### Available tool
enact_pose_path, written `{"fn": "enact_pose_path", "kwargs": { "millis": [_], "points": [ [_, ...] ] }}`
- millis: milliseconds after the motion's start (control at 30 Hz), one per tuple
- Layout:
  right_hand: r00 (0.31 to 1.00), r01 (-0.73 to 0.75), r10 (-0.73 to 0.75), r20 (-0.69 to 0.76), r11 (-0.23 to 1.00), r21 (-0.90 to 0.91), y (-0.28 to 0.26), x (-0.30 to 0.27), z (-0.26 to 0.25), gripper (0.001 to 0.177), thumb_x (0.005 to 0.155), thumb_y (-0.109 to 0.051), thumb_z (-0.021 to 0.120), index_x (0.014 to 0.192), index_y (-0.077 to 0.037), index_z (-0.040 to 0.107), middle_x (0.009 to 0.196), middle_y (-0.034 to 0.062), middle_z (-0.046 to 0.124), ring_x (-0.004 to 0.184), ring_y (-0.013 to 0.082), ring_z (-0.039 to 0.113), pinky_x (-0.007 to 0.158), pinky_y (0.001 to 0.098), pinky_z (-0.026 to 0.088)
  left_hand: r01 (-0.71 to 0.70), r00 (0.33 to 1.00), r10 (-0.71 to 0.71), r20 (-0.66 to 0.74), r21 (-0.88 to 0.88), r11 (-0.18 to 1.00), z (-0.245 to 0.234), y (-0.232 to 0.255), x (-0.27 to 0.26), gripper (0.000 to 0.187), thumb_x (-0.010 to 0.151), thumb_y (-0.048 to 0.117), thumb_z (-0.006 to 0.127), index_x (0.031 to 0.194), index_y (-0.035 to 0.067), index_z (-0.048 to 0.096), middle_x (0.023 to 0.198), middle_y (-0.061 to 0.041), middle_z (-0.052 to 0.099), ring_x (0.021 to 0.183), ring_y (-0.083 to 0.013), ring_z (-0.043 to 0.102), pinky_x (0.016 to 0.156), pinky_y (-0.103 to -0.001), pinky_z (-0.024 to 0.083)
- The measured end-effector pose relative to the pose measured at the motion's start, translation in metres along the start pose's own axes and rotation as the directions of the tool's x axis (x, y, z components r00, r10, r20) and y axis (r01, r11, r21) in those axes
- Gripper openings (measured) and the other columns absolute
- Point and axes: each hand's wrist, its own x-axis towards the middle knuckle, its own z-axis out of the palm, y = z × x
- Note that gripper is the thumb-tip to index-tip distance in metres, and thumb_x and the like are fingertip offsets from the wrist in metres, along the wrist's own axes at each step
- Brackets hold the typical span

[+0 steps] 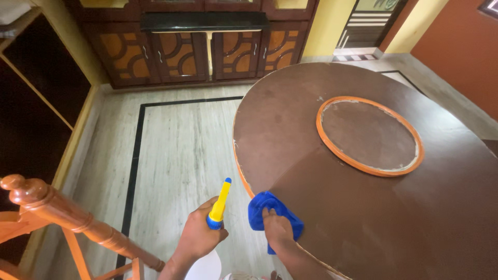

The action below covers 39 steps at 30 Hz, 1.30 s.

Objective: The person sprays a cleaning solution onto a round wooden table and wipes the surface with a blue cloth. They move around the table, cleaning different sections in a circular motion.

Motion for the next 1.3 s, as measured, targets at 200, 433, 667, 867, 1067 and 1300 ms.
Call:
{"fn": "enact_pose_path", "kwargs": {
  "millis": [200, 433, 667, 867, 1067, 1300],
  "points": [
    [0.995, -0.062, 0.08, -0.056, 0.961, 0.269, -0.016, -0.01, -0.033, 0.045, 0.091, -0.002, 0.051, 0.134, -0.012, 0.059, 0.122, 0.0152, 0.069, 0.1, 0.0391, 0.071, 0.09, 0.0497, 0.056, -0.037, 0.999, 0.037, 0.008, 0.006, 0.999, -0.001, 0.003, 0.0, 0.078, 0.06, 0.003, 0.074, 0.136, 0.011, 0.06, 0.084, -0.011, 0.073, 0.076, -0.0232, 0.072, 0.077, -0.034, 0.056],
    [0.943, -0.05, 0.181, -0.281, 0.907, 0.417, -0.004, 0.0, -0.073, 0.057, 0.081, 0.003, 0.061, 0.136, -0.011, 0.058, 0.126, 0.0186, 0.065, 0.105, 0.0408, 0.067, 0.089, 0.0507, 0.055, -0.083, 0.996, 0.083, 0.015, 0.003, 0.997, 0.007, 0.007, 0.008, 0.072, 0.059, 0.003, 0.075, 0.13, 0.009, 0.063, 0.087, -0.011, 0.072, 0.076, -0.0247, 0.071, 0.076, -0.034, 0.057],
    [0.975, -0.044, 0.068, -0.213, 0.992, 0.115, 0.017, 0.027, -0.069, 0.052, 0.092, -0.004, 0.057, 0.143, -0.008, 0.052, 0.138, 0.0158, 0.061, 0.102, 0.0348, 0.071, 0.085, 0.0436, 0.059, -0.045, 0.999, 0.045, 0.001, 0.004, 0.999, 0.009, 0.011, 0.029, 0.076, 0.06, 0.002, 0.074, 0.134, 0.01, 0.061, 0.082, -0.01, 0.072, 0.074, -0.022, 0.071, 0.075, -0.033, 0.057],
    [1.0, 0.015, -0.014, 0.02, 0.999, -0.052, 0.002, 0.029, -0.047, 0.071, 0.087, -0.02, 0.065, 0.152, -0.013, 0.04, 0.154, 0.0162, 0.043, 0.128, 0.0459, 0.053, 0.094, 0.0459, 0.056, 0.033, 0.999, -0.033, 0.004, 0.009, 0.999, 0.003, 0.011, 0.045, 0.077, 0.06, 0.002, 0.074, 0.135, 0.011, 0.061, 0.081, -0.011, 0.072, 0.074, -0.0227, 0.071, 0.075, -0.033, 0.057],
    [0.969, -0.095, 0.101, 0.225, 0.995, -0.037, -0.01, 0.037, -0.058, 0.073, 0.095, -0.03, 0.061, 0.16, -0.019, 0.029, 0.166, 0.0152, 0.024, 0.146, 0.0496, 0.032, 0.098, 0.0491, 0.053, 0.063, 0.998, -0.062, -0.015, 0.032, 0.998, 0.003, 0.012, 0.062, 0.079, 0.06, 0.002, 0.075, 0.137, 0.012, 0.061, 0.081, -0.009, 0.073, 0.074, -0.0212, 0.072, 0.076, -0.033, 0.057],
    [0.947, -0.111, 0.127, 0.295, 0.991, -0.071, 0.0, 0.051, -0.073, 0.082, 0.094, -0.044, 0.063, 0.161, -0.018, 0.023, 0.167, 0.0131, 0.019, 0.149, 0.0461, 0.028, 0.103, 0.0491, 0.05, 0.106, 0.994, -0.106, 0.008, 0.015, 0.994, 0.015, 0.013, 0.078, 0.079, 0.061, 0.002, 0.075, 0.138, 0.011, 0.059, 0.079, -0.009, 0.073, 0.074, -0.0219, 0.072, 0.076, -0.033, 0.057]
  ]
}}
